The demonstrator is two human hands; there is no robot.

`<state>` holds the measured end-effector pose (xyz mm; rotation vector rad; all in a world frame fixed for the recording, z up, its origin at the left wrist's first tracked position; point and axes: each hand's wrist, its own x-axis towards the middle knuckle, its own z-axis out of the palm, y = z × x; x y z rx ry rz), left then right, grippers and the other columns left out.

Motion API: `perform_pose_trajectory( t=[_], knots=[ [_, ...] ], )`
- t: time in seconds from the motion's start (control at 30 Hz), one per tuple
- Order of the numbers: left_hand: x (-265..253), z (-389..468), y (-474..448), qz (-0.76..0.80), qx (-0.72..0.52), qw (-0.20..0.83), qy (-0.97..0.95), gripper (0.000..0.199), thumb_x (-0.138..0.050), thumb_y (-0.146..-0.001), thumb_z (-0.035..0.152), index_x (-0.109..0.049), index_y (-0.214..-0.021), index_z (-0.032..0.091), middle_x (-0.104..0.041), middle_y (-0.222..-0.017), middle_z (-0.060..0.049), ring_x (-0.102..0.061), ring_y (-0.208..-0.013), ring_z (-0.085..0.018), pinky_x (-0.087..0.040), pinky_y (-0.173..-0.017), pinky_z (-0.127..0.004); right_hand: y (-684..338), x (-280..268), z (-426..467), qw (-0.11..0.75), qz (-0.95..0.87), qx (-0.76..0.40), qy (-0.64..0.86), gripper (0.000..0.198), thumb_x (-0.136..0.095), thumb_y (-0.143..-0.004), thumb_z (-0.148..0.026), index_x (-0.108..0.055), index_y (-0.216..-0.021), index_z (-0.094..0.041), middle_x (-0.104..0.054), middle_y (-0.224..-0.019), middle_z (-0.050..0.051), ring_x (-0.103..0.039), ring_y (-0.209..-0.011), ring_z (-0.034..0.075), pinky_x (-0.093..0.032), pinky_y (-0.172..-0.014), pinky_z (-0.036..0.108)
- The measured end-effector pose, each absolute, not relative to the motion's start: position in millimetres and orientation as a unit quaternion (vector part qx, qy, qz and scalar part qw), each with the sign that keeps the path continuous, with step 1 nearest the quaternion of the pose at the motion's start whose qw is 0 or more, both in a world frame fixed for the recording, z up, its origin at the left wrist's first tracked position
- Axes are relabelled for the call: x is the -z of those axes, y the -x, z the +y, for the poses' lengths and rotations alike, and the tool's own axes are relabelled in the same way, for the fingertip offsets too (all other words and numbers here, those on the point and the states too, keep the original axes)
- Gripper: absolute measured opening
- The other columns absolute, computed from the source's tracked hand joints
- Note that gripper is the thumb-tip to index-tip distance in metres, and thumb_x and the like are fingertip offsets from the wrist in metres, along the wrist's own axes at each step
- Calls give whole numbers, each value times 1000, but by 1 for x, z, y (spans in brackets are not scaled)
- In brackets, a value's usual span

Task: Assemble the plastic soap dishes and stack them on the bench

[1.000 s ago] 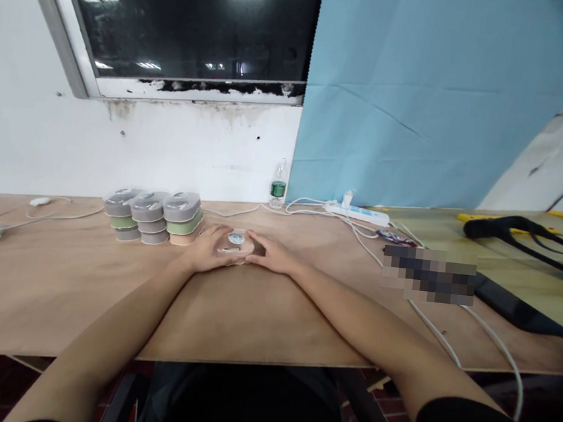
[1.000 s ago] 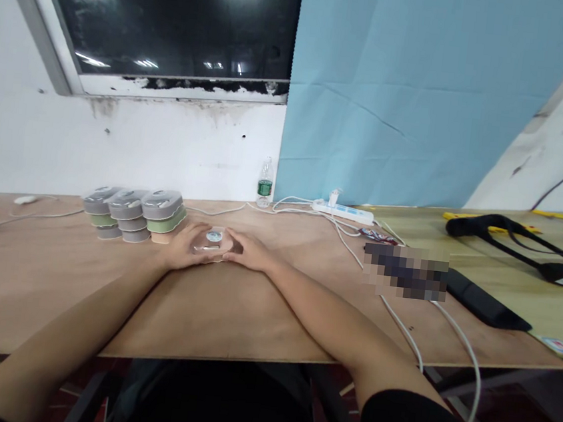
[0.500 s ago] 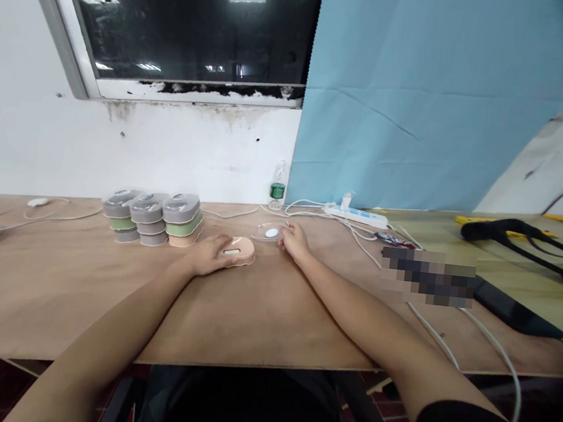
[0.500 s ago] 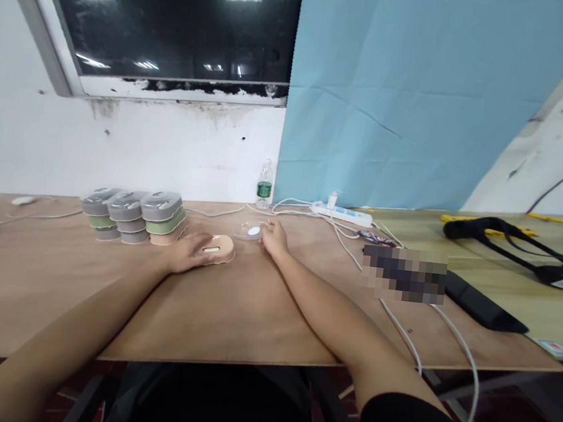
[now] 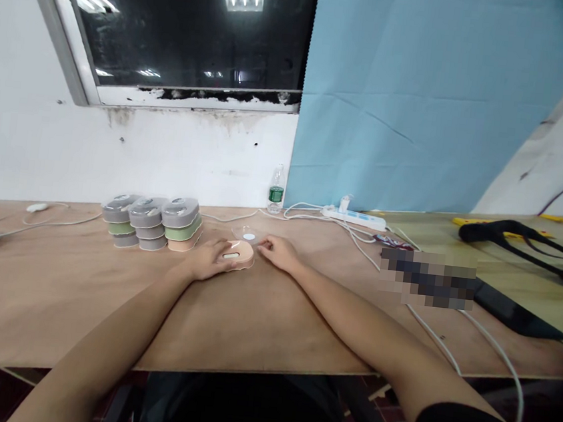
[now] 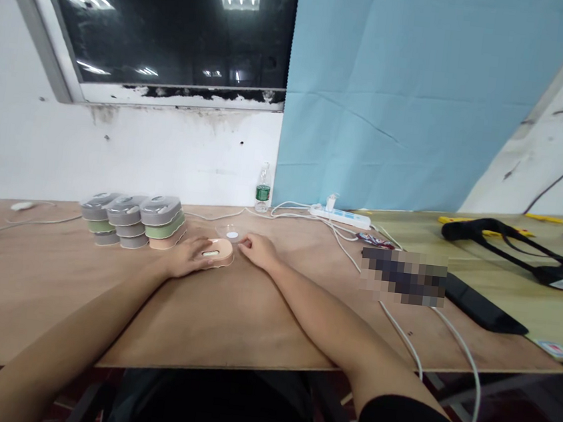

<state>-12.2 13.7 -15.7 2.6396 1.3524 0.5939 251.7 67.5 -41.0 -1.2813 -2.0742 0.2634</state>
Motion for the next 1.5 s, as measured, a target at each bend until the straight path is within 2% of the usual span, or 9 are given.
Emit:
perform_pose_trajectory(
  t=[0.23, 0.33, 0.5, 0.7, 0.83, 0.97, 1.1, 1.27, 1.5],
  knots=[
    [15, 13, 12, 437, -191, 51, -877, 69, -43, -84, 66, -48, -135, 18, -47, -139, -13, -47, -124, -31, -40, -102, -43, -247, 36, 59, 257, -857, -76, 440, 17, -56, -83, -31, -67, -77, -19, -68, -76, 1, -57, -67, 13, -36, -61, 23],
    [15, 14, 12, 441, -190, 51, -876, 70, -43, -83, 66, -49, -134, 18, -47, -139, -13, -47, -124, -31, -40, -102, -43, -245, 36, 62, 270, -848, -55, 453, 14, -57, -82, -30, -65, -83, -19, -66, -77, 2, -57, -70, 15, -38, -65, 24],
    [15, 15, 12, 444, -193, 57, -873, 69, -44, -82, 67, -51, -132, 19, -50, -136, -12, -51, -120, -30, -43, -99, -41, -248, 37, 72, 337, -817, 5, 467, 27, -57, -81, -21, -59, -107, -18, -57, -113, 8, -55, -97, 18, -41, -85, 28],
    [18, 17, 12, 443, -189, 47, -875, 70, -43, -82, 67, -51, -132, 19, -48, -137, -13, -50, -120, -31, -42, -99, -42, -252, 42, 80, 284, -855, -22, 435, 13, -51, -86, -21, -63, -88, -17, -59, -94, 7, -55, -91, 17, -41, -85, 28],
    [17, 16, 12, 441, -194, 50, -875, 67, -43, -83, 67, -53, -130, 20, -48, -137, -13, -50, -120, -31, -42, -99, -43, -253, 44, 81, 313, -826, -20, 469, 14, -56, -83, -22, -63, -95, -18, -59, -99, 7, -56, -93, 17, -42, -84, 29],
    [17, 16, 13, 443, -192, 53, -874, 67, -43, -83, 67, -54, -130, 20, -48, -138, -13, -49, -123, -31, -41, -101, -43, -252, 40, 75, 344, -806, 7, 482, 30, -65, -76, -26, -60, -105, -20, -58, -111, 7, -56, -98, 19, -43, -85, 29],
    [19, 17, 14, 446, -187, 58, -873, 69, -43, -82, 68, -52, -132, 20, -46, -139, -14, -47, -124, -31, -40, -102, -43, -247, 38, 66, 274, -827, -7, 491, 18, -59, -82, -37, -65, -86, -20, -67, -89, 6, -61, -85, 20, -44, -78, 29],
    [21, 19, 15, 451, -186, 60, -871, 69, -42, -82, 68, -52, -131, 21, -45, -140, -13, -46, -125, -31, -39, -103, -43, -243, 44, 71, 254, -831, -31, 494, 39, -61, -80, -37, -62, -114, -19, -66, -113, 10, -61, -102, 24, -44, -86, 31],
    [17, 16, 14, 451, -176, 60, -873, 70, -41, -83, 69, -50, -133, 21, -44, -141, -13, -47, -125, -31, -40, -102, -42, -250, 41, 67, 238, -848, -39, 471, 29, -57, -83, -38, -69, -105, -22, -70, -101, 7, -64, -91, 23, -45, -79, 32]
  ],
)
